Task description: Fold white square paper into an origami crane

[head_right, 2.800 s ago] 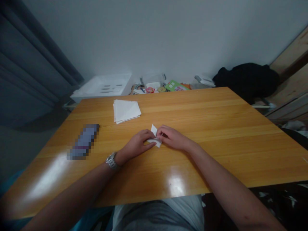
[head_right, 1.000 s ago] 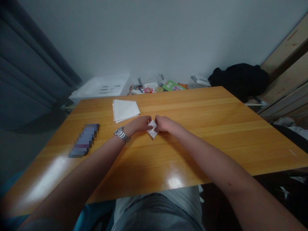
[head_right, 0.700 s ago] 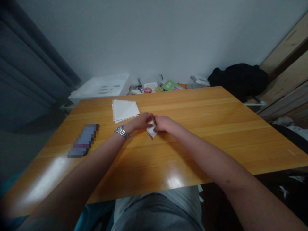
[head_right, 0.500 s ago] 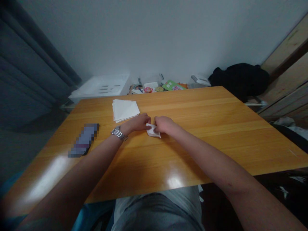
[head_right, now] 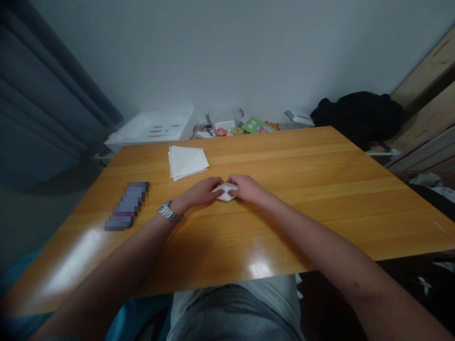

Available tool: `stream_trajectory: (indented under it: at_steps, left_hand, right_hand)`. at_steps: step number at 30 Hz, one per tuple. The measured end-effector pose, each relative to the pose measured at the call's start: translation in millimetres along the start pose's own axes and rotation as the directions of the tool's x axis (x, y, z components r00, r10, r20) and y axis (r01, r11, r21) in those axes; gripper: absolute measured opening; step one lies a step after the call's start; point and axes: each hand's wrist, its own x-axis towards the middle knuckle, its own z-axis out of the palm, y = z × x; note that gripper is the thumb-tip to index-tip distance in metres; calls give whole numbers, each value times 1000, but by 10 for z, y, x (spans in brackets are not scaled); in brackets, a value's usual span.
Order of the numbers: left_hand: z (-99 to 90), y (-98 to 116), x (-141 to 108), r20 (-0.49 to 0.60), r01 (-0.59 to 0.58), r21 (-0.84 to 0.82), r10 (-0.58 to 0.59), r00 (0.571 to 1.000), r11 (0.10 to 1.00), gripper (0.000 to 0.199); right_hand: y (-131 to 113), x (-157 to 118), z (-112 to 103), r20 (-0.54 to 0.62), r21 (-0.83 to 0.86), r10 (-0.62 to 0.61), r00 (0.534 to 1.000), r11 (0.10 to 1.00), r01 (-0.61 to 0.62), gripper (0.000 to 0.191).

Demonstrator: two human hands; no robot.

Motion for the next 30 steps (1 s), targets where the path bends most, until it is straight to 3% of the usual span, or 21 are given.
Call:
stream_trajectory:
  at_steps: [8,12,20,25,30]
  left_hand:
    - [87,30,-58,-73,112,-177,-126,989,978,18]
    - [151,23,-104,-126,44,-345,-93,988,938,13]
    - [203,57,-168,-177,5,-582,-133,975,813,21]
    - [151,85,-217,-198,-68,-583,-61,978,810,13]
    - [126,120,-257,-229,-61,-507,-66,971,860,12]
  right_hand:
    - [98,-140,114,-120,260,-46,992,963,76,18]
    - [124,-172,195,-153,433,-33,988,896,97,20]
    - [159,-199,209,-201,527,-34,979,839,137,25]
    - [151,-217,184,-219,525,-67,973,833,176,18]
    - [108,-265,164,-200,574,-65,978,801,171,19]
